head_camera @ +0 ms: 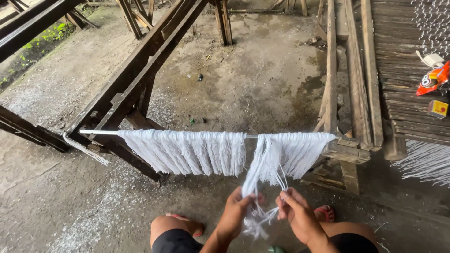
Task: The person is organizing, untangling, and smoothing out long white wicks hanging from a horizontal rod in a candle studio.
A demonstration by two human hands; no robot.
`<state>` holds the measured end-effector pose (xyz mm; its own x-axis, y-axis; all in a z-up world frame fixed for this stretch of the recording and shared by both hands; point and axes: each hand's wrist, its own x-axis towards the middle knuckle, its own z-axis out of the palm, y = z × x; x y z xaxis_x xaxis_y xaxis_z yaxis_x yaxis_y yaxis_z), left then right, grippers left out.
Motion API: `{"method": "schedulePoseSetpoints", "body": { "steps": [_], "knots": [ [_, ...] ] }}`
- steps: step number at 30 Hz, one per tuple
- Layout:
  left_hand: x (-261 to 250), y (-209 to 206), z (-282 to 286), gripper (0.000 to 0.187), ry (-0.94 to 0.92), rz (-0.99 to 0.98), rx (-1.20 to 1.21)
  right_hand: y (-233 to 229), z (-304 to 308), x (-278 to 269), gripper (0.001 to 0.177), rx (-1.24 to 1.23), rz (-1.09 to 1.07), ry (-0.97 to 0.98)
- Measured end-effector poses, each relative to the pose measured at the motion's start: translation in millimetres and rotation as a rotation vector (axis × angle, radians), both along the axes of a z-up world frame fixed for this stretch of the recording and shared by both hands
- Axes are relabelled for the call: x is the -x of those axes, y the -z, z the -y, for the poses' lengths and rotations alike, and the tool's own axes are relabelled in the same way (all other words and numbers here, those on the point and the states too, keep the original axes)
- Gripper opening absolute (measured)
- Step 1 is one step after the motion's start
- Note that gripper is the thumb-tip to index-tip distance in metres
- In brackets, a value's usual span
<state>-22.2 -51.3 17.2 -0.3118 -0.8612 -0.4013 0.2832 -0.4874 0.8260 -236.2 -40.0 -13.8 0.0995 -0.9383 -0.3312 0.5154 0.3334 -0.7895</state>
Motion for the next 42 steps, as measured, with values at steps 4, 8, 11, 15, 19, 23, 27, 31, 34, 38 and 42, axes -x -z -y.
{"method": "schedulePoseSetpoints", "body": {
  "steps": [4,8,11,15,19,23,27,31,34,38,42],
  "knots": [
    [-8,9,0,0.009,-0.165,-0.317,-0.087,-3,2,6,0.023,-0.029,-0.285,-0.106],
    [-20,23,-1,0.014,-0.042,-0.064,0.033,8,19,26,0.033,-0.039,-1.141,-0.134],
    [-22,-13,0,0.020,0.089,-0.057,-0.037,33,27,21,0.024,0.026,-1.615,-0.139],
    [-27,-11,-2,0.023,0.084,-0.026,-0.111,57,29,30,0.020,0.144,-1.813,-0.028],
    [-22,3,-11,0.021,0.040,-0.059,-0.177,-9,14,-4,0.029,-0.168,-1.059,-0.258],
    [-8,-11,-14,0.016,0.119,-0.114,-0.040,-13,-6,-40,0.012,0.068,-0.453,-0.179],
    [-7,-11,-18,0.019,0.114,-0.244,-0.041,0,-9,-29,0.015,-0.067,-0.383,-0.125],
    [-5,15,-17,0.012,-0.222,-0.259,-0.188,14,-11,-7,0.011,0.045,-0.148,-0.096],
    [-18,30,-18,0.014,-0.239,-0.312,-0.167,38,-3,21,0.012,0.001,-0.238,-0.101],
    [-34,30,-20,0.024,-0.067,-0.219,-0.104,9,10,36,0.032,-0.046,-1.073,0.034],
    [-33,7,-21,0.021,0.038,-0.112,-0.041,-1,16,17,0.017,-0.174,-1.320,-0.078]
  ]
}}
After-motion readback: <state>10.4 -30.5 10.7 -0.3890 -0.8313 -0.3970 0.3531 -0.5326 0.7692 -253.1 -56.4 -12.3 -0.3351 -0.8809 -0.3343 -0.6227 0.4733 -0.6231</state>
